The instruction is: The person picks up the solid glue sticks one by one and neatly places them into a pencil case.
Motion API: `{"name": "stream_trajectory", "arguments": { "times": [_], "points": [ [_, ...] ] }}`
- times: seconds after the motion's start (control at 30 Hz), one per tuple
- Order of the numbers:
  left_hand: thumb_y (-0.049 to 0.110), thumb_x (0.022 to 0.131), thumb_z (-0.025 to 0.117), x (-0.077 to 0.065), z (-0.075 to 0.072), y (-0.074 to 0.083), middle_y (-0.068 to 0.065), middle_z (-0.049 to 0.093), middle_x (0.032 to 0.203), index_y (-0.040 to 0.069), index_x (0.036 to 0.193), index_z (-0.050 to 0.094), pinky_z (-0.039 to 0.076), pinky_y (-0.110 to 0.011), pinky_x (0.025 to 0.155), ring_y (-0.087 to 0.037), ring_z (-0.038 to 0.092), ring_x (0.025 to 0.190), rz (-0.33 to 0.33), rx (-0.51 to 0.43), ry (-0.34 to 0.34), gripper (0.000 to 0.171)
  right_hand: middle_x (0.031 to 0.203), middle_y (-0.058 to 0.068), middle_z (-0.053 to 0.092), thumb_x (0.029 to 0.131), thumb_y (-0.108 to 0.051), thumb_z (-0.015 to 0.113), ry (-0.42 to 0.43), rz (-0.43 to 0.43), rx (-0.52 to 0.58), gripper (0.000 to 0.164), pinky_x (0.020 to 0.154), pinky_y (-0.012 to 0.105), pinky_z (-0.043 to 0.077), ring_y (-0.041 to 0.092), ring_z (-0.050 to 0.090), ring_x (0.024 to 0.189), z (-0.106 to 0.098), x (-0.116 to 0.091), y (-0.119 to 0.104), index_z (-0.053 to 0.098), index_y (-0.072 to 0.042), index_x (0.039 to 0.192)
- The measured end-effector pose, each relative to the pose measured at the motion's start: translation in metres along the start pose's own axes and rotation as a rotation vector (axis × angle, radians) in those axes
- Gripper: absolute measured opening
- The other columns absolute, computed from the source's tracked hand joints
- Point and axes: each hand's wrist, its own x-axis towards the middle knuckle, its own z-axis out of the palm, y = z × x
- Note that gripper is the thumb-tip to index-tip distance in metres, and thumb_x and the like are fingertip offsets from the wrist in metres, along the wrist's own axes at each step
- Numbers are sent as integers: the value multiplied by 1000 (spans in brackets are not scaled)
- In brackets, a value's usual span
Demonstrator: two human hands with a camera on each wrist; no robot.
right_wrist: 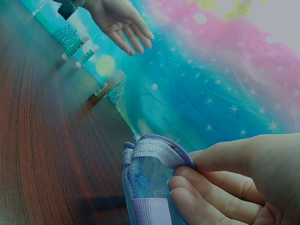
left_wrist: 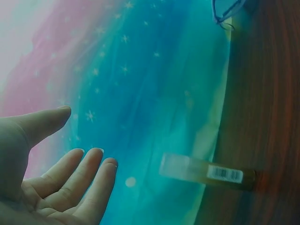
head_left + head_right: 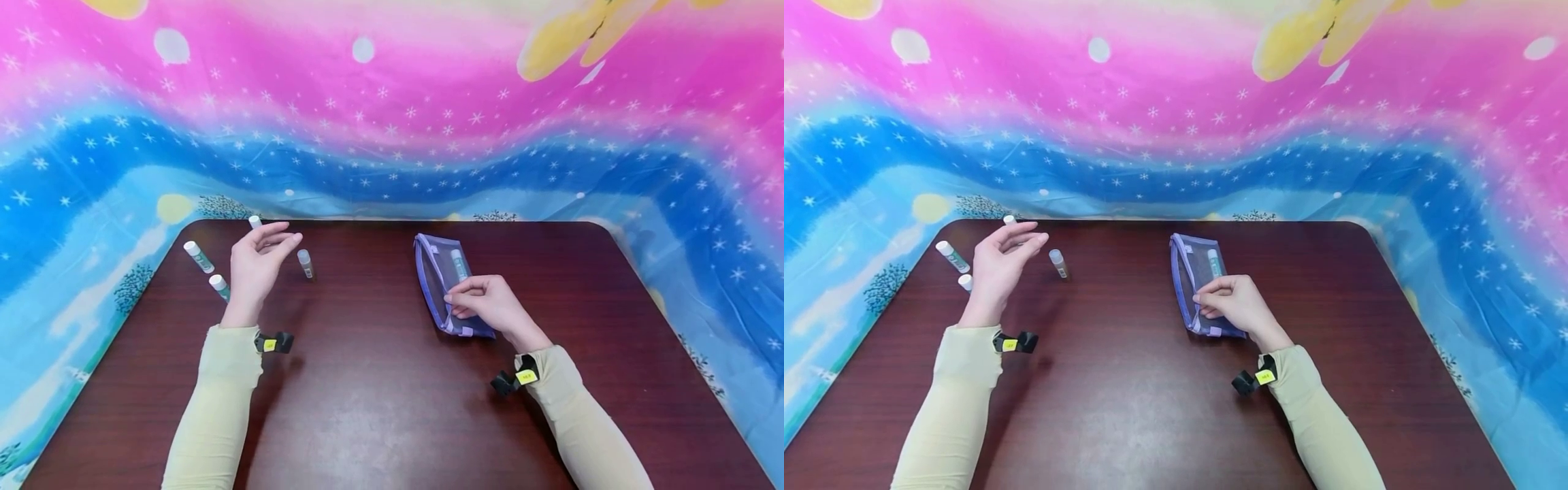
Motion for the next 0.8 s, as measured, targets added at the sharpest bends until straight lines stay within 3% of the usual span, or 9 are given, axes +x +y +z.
{"name": "stream_trajectory", "arguments": {
  "times": [0.3, 0.63, 0.8],
  "points": [
    [36, 89, 81, 4, -2, -19, -7, 73, 115, 12, 131, 68, 51, -24, 85, -14, 69, 104, -26, 7, -6, 50, 85, 17, 75, 89, -13, 80, 7, 16, 18, 22, 70, 38, 62, 28, 73, 72, 0, -1, -1, 76, 4, 102],
    [37, 90, 81, 5, 2, -42, -10, 71, 120, 10, 134, 65, 52, -36, 98, -20, 68, 110, -73, 61, -60, 54, 85, 16, 75, 89, -14, 80, 6, 11, 15, 23, 70, 38, 62, 28, 73, 72, 0, -1, 0, 76, 5, 103],
    [33, 90, 81, 5, 6, -49, -11, 71, 119, 6, 134, 65, 53, -30, 92, -23, 69, 108, -75, 68, -87, 54, 85, 17, 75, 90, -12, 80, 3, 0, 24, 24, 70, 37, 62, 27, 73, 71, 0, 0, 0, 75, 7, 103]
  ]
}}
